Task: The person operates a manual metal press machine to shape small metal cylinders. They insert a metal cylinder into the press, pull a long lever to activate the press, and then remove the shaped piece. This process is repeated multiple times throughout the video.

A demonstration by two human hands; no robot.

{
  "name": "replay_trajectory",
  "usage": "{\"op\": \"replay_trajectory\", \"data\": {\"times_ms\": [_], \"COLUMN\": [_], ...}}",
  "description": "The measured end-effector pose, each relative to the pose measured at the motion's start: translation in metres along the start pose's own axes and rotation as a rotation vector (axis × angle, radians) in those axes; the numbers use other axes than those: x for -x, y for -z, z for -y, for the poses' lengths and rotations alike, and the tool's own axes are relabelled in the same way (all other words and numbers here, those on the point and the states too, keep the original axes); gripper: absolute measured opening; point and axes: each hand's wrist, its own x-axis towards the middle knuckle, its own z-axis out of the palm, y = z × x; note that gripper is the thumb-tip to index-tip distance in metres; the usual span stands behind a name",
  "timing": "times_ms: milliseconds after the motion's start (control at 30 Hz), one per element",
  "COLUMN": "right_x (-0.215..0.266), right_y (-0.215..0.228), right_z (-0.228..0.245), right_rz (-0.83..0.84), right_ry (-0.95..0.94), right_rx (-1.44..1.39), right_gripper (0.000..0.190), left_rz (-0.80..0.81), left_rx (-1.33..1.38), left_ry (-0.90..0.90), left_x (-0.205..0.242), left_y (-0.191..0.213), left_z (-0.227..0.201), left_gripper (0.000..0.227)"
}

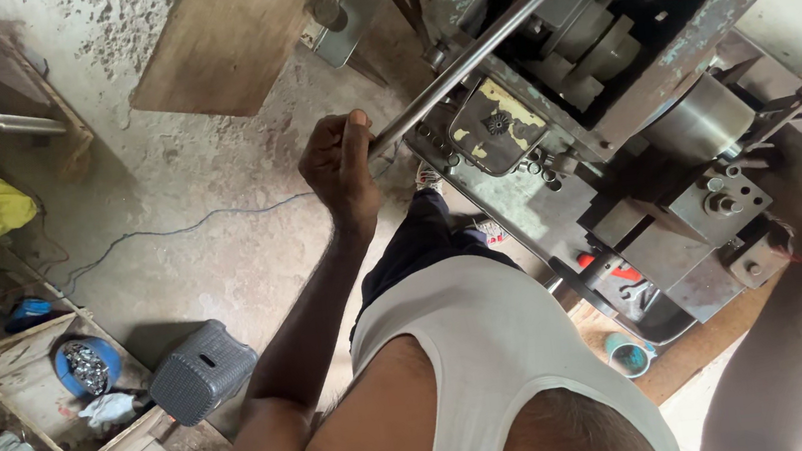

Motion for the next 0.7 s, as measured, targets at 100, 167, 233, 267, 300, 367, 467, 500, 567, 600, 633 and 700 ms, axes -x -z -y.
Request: {"op": "replay_trajectory", "data": {"times_ms": [100,167,233,267,300,367,467,500,567,600,633,700], "right_x": [-0.001,0.008,0.007,0.008,0.009,0.01,0.001,-0.003,-0.01,-0.022,-0.023,-0.028], "right_y": [0.001,0.0,-0.004,-0.005,-0.005,-0.007,-0.013,-0.015,-0.018,-0.021,-0.019,-0.032], "right_z": [0.021,0.033,0.035,0.033,0.029,0.017,-0.022,-0.04,-0.079,-0.078,-0.079,-0.074], "right_rz": [-0.037,-0.106,-0.135,-0.147,-0.166,-0.204,-0.17,-0.147,-0.109,-0.093,-0.082,-0.07], "right_ry": [-0.122,-0.387,-0.204,-0.112,-0.148,-0.223,-0.141,-0.121,-0.095,-0.002,0.062,0.165], "right_rx": [-0.058,-0.093,-0.134,-0.154,-0.143,-0.119,-0.065,-0.059,-0.045,0.101,0.252,-0.336], "right_gripper": [0.028,0.033,0.031,0.03,0.029,0.026,0.032,0.031,0.03,0.031,0.033,0.032], "left_rz": [0.001,0.005,0.003,0.001,0.005,0.012,0.012,-0.005,-0.023,-0.028,-0.01,-0.015], "left_rx": [0.014,0.038,0.038,0.038,0.039,0.04,0.03,0.005,-0.043,0.001,0.05,0.095], "left_ry": [0.004,0.003,0.01,0.014,0.006,-0.008,-0.038,-0.022,0.017,0.002,0.004,-0.005], "left_x": [0.0,0.001,0.001,0.001,0.001,0.002,0.0,0.0,0.0,-0.001,0.0,0.001], "left_y": [0.0,-0.001,-0.002,-0.002,-0.002,-0.001,0.0,0.0,0.003,0.007,0.012,0.017], "left_z": [-0.001,-0.001,-0.002,-0.002,-0.002,-0.001,0.007,0.011,0.02,0.025,0.028,0.035], "left_gripper": [0.021,0.02,0.021,0.021,0.021,0.021,0.021,0.021,0.021,0.02,0.019,0.008]}}
